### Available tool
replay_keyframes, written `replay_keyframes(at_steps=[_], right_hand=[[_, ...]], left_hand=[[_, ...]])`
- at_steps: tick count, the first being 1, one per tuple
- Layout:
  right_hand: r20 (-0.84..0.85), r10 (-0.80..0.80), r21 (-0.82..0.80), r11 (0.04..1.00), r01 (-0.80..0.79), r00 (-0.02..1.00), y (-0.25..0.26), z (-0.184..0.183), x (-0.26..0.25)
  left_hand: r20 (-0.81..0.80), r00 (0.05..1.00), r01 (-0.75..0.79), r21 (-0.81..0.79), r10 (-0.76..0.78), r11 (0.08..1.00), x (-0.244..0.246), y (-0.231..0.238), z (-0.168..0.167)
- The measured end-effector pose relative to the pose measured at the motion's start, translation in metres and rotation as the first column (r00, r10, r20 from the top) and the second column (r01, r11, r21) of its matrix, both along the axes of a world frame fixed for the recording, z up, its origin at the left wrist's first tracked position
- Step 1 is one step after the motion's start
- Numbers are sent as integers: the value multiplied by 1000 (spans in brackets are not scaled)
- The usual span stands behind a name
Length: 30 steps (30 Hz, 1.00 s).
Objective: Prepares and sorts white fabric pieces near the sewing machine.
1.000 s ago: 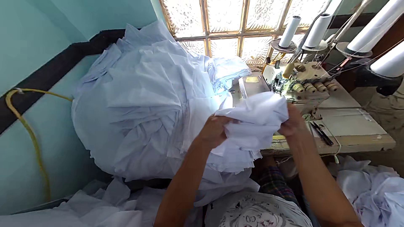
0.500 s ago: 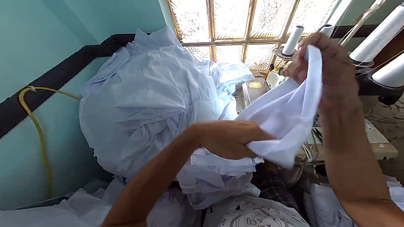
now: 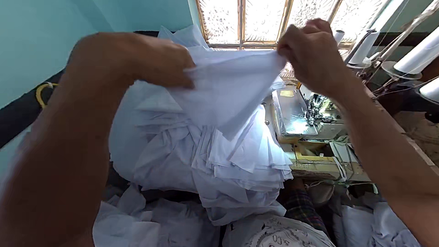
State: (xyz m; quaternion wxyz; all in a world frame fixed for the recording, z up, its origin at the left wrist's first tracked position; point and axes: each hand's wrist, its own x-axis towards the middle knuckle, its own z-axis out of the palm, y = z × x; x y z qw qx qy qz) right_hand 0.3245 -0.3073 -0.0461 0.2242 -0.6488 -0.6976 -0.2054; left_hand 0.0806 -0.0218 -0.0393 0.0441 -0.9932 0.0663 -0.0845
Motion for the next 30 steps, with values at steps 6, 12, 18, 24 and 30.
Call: replay_keyframes(at_steps=[6,12,18,24,30], right_hand=[[122,-143,229,967,113,982,95,-1,-47],[132,144,7,989,-146,981,126,-98,-89],[-103,222,-109,966,-233,970,50,-154,-113],[-65,132,-204,969,-143,989,-49,-195,-102],[-24,161,27,987,-160,987,-64,-196,-78]], left_hand=[[327,703,-658,-40,632,752,-29,39,7],[-62,592,-765,-358,804,536,-52,11,-110],[-187,432,-812,-506,882,291,-55,-116,-95],[31,337,-785,-542,941,299,-58,-149,-142],[-110,575,-635,-685,811,357,-30,-202,-190]])
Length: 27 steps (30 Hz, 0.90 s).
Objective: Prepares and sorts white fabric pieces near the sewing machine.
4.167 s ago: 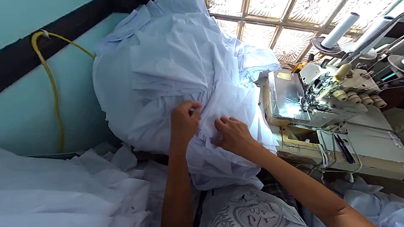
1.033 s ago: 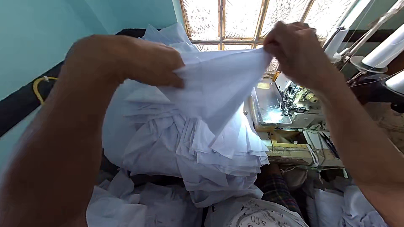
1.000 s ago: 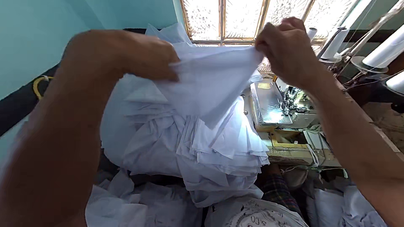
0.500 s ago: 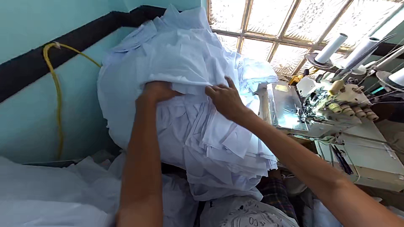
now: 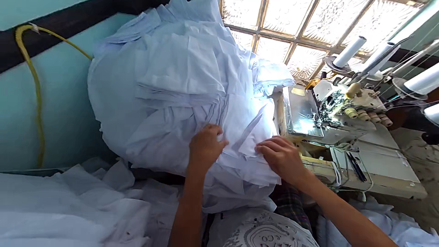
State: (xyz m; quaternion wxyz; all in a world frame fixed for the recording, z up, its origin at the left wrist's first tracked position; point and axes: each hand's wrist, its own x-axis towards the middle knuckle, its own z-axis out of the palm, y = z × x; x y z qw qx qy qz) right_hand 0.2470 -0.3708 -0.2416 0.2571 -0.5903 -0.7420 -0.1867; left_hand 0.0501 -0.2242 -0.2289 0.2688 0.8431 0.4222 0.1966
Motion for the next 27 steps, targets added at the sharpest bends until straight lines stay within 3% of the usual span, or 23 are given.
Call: replay_keyframes(at_steps=[4,7,10,14,17,21,24,27], right_hand=[[125,-103,13,995,102,987,-34,34,8],[147,-105,-133,983,124,984,-53,10,9],[89,-117,-319,937,140,989,-57,-24,13],[31,-139,-322,936,142,990,-45,1,4],[-113,-62,-252,967,31,992,-21,16,-18],[-205,-124,-382,923,37,971,14,6,-47],[-183,-241,-597,797,86,953,25,10,-47],[-210,-239,-734,679,9,948,26,25,-36]], left_hand=[[-31,1000,1,-52,-3,999,2,3,-1],[-60,998,12,-32,-14,999,2,3,0],[-70,997,11,-22,-13,1000,3,0,-3],[-7,1000,26,-4,-26,1000,-4,3,-7],[33,998,-50,10,49,999,-5,-2,1],[211,969,-164,154,130,974,-4,-16,9],[304,952,-37,-20,41,999,-2,-16,4],[277,959,9,-216,52,976,2,-6,-18]])
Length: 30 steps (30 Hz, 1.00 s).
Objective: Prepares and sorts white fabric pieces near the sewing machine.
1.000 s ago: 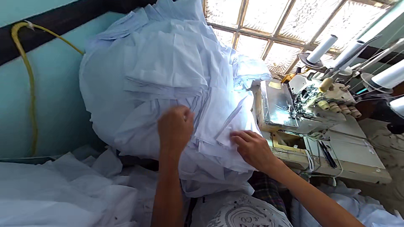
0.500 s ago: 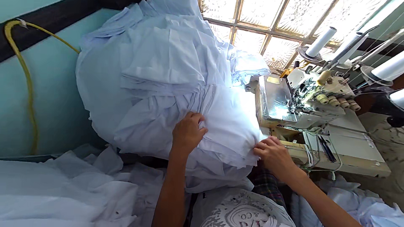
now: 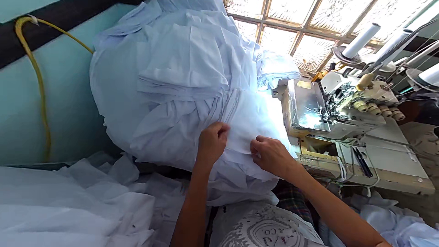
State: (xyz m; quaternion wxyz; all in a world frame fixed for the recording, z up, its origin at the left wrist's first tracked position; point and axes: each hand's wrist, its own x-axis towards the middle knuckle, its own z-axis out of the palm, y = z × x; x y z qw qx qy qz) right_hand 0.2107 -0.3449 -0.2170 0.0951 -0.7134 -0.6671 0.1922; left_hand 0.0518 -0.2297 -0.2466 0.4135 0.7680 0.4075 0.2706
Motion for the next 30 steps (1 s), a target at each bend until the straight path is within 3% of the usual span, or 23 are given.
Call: replay_keyframes(at_steps=[4,10,16,19,22,25,28,30], right_hand=[[-155,30,-114,992,-48,988,7,9,20],[-288,82,-145,981,-127,954,14,10,42],[-319,114,-127,979,-162,941,14,7,47],[-308,83,-18,996,-93,948,9,-2,44],[-226,71,194,981,-27,972,0,-17,35],[27,94,392,915,-97,995,-11,-34,16],[233,80,496,847,-189,969,-16,-46,5],[208,79,520,835,-179,975,-15,-48,9]], left_hand=[[8,999,-42,-37,43,998,3,0,-4],[37,998,-46,-20,47,999,-2,-2,-7],[41,998,-47,-13,48,999,-3,-3,-9],[43,998,-48,8,48,999,-3,-4,-10],[48,998,-42,20,41,999,-3,-4,-11],[49,998,-43,18,42,999,-4,-4,-11],[34,999,-37,15,36,999,-4,-5,-10],[41,999,-37,21,37,999,-4,-5,-11]])
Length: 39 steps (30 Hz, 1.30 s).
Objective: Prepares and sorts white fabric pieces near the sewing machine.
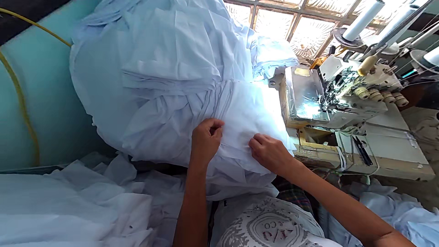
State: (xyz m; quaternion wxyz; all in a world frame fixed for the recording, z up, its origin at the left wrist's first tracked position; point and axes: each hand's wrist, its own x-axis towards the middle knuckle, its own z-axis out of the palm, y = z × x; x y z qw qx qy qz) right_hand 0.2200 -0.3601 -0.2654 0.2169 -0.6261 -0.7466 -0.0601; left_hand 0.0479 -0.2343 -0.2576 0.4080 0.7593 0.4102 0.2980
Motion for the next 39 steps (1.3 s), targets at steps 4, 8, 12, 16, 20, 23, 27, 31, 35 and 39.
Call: replay_keyframes(at_steps=[4,8,12,16,20,23,27,31,35,39], right_hand=[[-511,-100,-218,976,-16,854,7,12,35],[-851,-411,-472,871,-134,328,19,19,51],[-817,-372,-465,877,-121,440,19,16,48],[-653,-254,-380,925,-18,714,13,20,37],[-439,-191,-214,971,105,878,15,10,23],[-228,-210,-157,972,177,951,16,21,22],[-87,-134,-77,989,128,987,9,65,31],[-692,93,-55,982,-180,716,-9,100,52],[-953,262,297,902,-313,-150,-22,122,72],[-869,381,396,918,17,-316,-25,117,89]], left_hand=[[32,999,15,22,-16,1000,0,1,-2],[-149,983,132,170,-107,977,8,-12,6],[-289,957,124,425,5,897,38,-35,6],[-291,957,151,528,11,836,58,-30,8],[-300,954,193,562,-20,804,64,-30,15],[-264,965,157,567,-2,809,62,-29,15],[-143,990,68,531,10,845,61,-22,13],[42,999,-14,519,-9,855,70,-13,22],[-52,989,148,250,-140,957,76,-18,37],[58,930,367,-172,-362,914,85,-24,38]])
